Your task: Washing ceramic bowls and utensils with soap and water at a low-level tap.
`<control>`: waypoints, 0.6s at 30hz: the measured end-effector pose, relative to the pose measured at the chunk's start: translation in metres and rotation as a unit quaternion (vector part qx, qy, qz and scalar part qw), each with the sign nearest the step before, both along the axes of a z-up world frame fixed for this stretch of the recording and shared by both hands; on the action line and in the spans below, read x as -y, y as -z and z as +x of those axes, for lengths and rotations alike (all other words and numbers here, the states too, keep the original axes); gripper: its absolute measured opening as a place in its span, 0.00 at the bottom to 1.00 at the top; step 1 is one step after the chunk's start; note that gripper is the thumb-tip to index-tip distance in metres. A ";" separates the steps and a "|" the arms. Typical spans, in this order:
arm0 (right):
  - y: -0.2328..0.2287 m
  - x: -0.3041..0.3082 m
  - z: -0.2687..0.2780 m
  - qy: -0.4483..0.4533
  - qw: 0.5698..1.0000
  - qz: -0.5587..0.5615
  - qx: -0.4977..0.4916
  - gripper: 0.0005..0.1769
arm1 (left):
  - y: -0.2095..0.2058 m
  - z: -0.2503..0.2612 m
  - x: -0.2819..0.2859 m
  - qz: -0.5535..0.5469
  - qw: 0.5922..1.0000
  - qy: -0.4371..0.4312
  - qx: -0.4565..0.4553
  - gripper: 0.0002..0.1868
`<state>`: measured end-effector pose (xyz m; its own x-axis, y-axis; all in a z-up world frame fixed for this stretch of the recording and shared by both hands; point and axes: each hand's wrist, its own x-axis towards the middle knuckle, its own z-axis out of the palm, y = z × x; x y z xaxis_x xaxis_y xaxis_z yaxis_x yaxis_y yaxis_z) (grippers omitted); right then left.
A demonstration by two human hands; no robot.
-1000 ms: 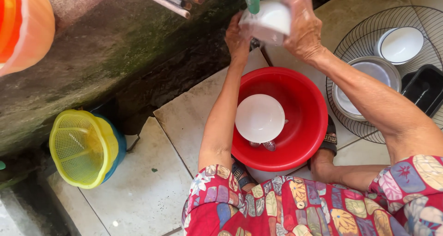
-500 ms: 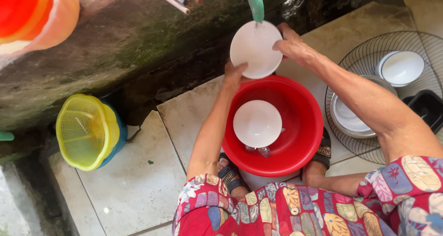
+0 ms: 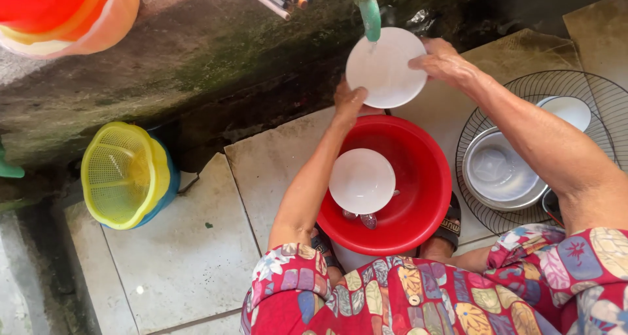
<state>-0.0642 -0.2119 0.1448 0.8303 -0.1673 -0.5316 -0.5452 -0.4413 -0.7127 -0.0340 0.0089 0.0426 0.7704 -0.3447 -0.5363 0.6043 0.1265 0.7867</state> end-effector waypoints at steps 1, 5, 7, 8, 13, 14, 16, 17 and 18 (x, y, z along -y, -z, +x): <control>0.008 0.006 -0.003 0.029 0.999 0.042 -0.004 0.31 | 0.003 -0.005 0.006 0.099 0.991 0.018 0.092 0.34; 0.071 0.028 0.007 0.183 0.979 0.084 -0.021 0.29 | -0.078 0.004 0.018 0.068 0.992 0.065 0.084 0.34; 0.064 0.013 0.018 0.166 0.984 0.068 -0.023 0.29 | -0.029 0.021 0.016 0.049 0.997 0.005 0.056 0.31; 0.060 0.006 0.025 0.147 0.988 0.053 -0.020 0.28 | -0.005 0.029 0.015 0.030 0.997 -0.056 0.034 0.28; 0.050 -0.006 0.010 0.067 0.995 0.080 -0.001 0.30 | -0.033 -0.001 -0.007 0.171 0.983 0.008 0.060 0.29; 0.053 -0.003 0.009 0.073 0.992 0.098 -0.009 0.31 | -0.020 -0.010 -0.005 0.168 0.976 -0.016 0.137 0.27; 0.078 0.005 0.017 0.111 0.990 0.080 -0.028 0.31 | -0.074 -0.004 -0.001 0.131 0.986 -0.008 0.105 0.31; 0.092 0.010 0.020 0.151 0.985 0.061 -0.047 0.31 | -0.100 -0.002 0.001 0.092 0.993 0.001 0.072 0.36; 0.082 0.002 0.021 0.150 0.985 0.062 -0.053 0.31 | -0.087 0.009 -0.002 0.094 0.993 0.000 0.067 0.36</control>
<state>-0.0430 -0.2138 0.0631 0.6922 -0.3246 -0.6446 -0.7121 -0.1619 -0.6832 -0.0247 0.0107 0.1299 0.8391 -0.2479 -0.4842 0.4927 -0.0307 0.8696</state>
